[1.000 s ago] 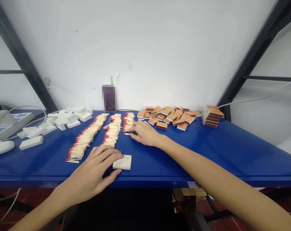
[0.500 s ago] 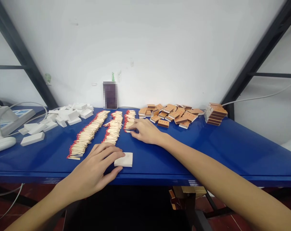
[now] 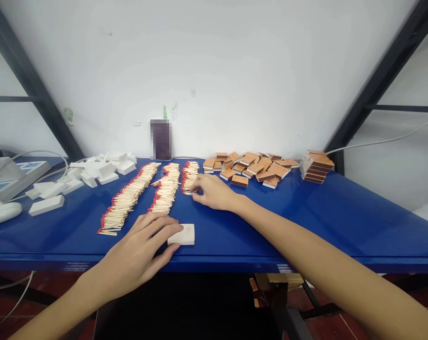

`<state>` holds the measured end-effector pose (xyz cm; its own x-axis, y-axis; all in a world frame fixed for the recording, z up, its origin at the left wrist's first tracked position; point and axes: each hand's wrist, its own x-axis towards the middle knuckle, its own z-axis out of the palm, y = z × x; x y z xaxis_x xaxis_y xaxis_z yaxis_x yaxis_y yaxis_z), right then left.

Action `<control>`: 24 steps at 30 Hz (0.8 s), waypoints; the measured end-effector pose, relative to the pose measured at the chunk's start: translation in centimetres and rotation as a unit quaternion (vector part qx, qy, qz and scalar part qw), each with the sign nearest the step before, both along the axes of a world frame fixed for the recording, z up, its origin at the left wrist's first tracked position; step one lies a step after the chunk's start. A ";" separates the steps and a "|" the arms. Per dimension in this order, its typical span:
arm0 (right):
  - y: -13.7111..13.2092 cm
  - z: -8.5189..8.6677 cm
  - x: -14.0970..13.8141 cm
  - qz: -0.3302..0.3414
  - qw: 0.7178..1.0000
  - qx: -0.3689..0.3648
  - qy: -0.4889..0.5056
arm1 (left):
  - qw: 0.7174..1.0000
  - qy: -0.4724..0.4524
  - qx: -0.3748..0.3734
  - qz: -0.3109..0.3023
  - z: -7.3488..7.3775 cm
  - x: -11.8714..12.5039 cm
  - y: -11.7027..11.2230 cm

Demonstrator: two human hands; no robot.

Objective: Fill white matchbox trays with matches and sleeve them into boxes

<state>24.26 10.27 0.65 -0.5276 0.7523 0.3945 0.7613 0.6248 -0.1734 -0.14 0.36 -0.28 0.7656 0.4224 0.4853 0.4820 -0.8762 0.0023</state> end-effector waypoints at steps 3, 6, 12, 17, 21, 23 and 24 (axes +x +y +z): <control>0.1 -0.1 0.1 -0.001 1.000 0.009 0.012 | 1.000 0.003 -0.009 -0.003 0.0 0.0 0.1; 0.0 -0.2 0.1 -0.005 1.000 0.010 0.008 | 1.000 -0.001 -0.011 -0.004 0.0 -0.1 0.1; -0.1 -0.2 0.1 0.004 1.000 0.020 0.016 | 1.000 -0.012 -0.015 -0.005 -0.1 -0.1 0.1; -0.2 -0.1 0.1 0.001 1.000 0.017 -0.006 | 1.000 -0.007 -0.017 -0.001 -0.1 0.0 0.1; -0.2 0.0 0.1 0.002 1.000 0.020 0.001 | 1.000 -0.008 -0.021 -0.004 -0.2 -0.1 0.2; -0.2 0.0 0.1 -0.001 1.000 0.020 -0.001 | 1.000 -0.007 -0.027 -0.005 -0.2 -0.1 0.2; -0.2 0.1 0.1 -0.002 1.000 0.017 -0.005 | 1.000 -0.005 -0.029 -0.005 -0.2 -0.1 0.2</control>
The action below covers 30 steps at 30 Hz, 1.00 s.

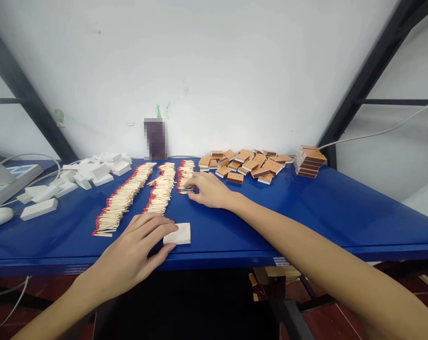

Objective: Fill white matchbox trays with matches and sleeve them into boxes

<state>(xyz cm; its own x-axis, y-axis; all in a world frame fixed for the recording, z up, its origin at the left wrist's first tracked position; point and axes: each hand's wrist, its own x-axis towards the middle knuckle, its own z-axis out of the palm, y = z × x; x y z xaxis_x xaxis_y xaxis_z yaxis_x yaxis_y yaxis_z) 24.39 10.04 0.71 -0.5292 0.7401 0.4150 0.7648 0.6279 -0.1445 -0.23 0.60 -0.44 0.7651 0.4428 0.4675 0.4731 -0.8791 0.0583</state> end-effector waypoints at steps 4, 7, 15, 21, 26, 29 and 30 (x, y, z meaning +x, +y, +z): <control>-0.1 0.0 0.0 0.003 1.000 -0.007 -0.007 | 1.000 0.004 -0.001 0.001 0.1 0.0 -0.1; -0.2 0.0 0.0 0.009 1.000 -0.008 0.004 | 1.000 -0.001 0.006 0.002 0.1 0.1 -0.1; -0.2 0.0 0.1 0.011 1.000 0.004 -0.005 | 1.000 -0.004 0.020 -0.003 0.0 0.0 0.0; -0.5 0.2 0.0 0.007 0.999 0.022 -0.039 | 1.000 -0.003 0.019 -0.008 0.2 0.0 -0.2; -0.8 0.5 -0.1 0.012 0.999 0.013 -0.042 | 1.000 -0.009 0.022 -0.008 0.2 0.0 -0.2; -0.9 0.6 -0.2 0.018 0.999 0.007 -0.050 | 1.000 -0.008 0.018 -0.006 0.1 0.0 -0.2; -1.0 0.6 -0.2 0.019 0.998 0.006 -0.053 | 1.000 -0.007 0.016 -0.006 0.1 0.0 -0.2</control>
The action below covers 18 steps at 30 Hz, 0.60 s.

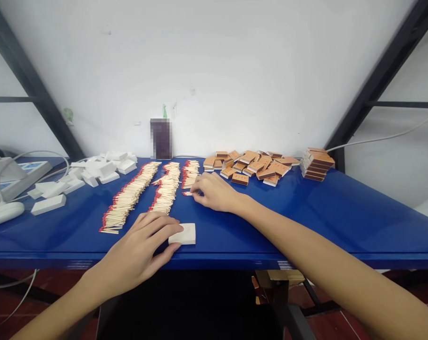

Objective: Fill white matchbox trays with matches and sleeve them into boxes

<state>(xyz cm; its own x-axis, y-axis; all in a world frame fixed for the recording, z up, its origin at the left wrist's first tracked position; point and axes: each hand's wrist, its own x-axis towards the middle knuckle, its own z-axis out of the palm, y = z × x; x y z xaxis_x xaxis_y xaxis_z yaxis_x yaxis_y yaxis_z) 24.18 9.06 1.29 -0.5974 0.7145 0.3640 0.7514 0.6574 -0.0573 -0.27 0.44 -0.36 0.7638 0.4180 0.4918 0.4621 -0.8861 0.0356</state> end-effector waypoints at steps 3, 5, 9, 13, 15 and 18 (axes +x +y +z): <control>-0.1 0.2 0.2 0.010 1.000 -0.010 -0.002 | 1.000 0.004 -0.003 0.000 -0.1 -0.1 0.0; -0.3 0.5 0.4 0.025 0.999 -0.027 0.001 | 1.000 0.005 -0.004 0.002 -0.1 0.0 0.0; -0.9 1.2 0.7 0.048 0.997 -0.062 0.007 | 1.000 0.004 -0.004 0.002 0.0 0.0 0.0; -1.4 1.5 0.8 0.051 0.996 -0.067 0.009 | 1.000 0.000 -0.003 0.004 0.0 0.0 -0.1; -1.4 1.5 0.8 0.066 0.995 -0.068 0.012 | 1.000 -0.002 -0.002 0.007 0.0 0.0 -0.1; -1.3 1.4 0.7 0.093 0.994 -0.064 0.008 | 1.000 -0.001 -0.003 0.009 -0.1 0.0 0.0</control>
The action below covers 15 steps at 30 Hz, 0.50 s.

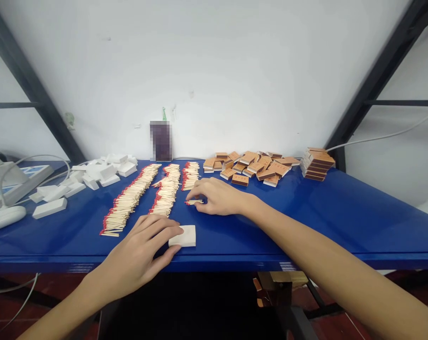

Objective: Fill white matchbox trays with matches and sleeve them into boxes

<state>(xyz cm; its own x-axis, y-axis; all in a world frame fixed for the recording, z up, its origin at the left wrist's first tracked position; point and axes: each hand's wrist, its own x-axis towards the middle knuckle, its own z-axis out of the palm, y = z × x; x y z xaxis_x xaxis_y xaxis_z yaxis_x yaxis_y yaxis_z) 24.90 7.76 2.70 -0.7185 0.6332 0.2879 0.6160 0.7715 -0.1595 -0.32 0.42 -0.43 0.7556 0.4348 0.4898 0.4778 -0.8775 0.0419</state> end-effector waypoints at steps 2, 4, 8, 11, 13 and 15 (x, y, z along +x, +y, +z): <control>0.0 0.0 -0.1 0.002 1.000 0.001 -0.007 | 1.000 0.002 -0.003 -0.002 0.0 0.0 0.0; -0.1 0.0 -0.2 -0.001 1.000 0.000 -0.014 | 1.000 0.002 -0.003 -0.003 0.0 0.0 0.1; -0.4 -0.3 -0.5 -0.004 1.000 0.000 -0.030 | 1.000 0.002 0.003 -0.005 0.1 0.1 0.1; -0.4 -0.4 -0.7 -0.005 1.000 0.003 -0.030 | 1.000 0.004 0.008 -0.004 0.1 0.1 0.0; -0.3 -0.4 -0.7 -0.005 1.000 0.004 -0.026 | 1.000 0.004 0.007 -0.003 0.1 0.1 0.0; -0.3 -0.3 -0.7 -0.006 1.000 0.005 -0.021 | 1.000 0.004 0.006 -0.004 0.1 0.1 0.0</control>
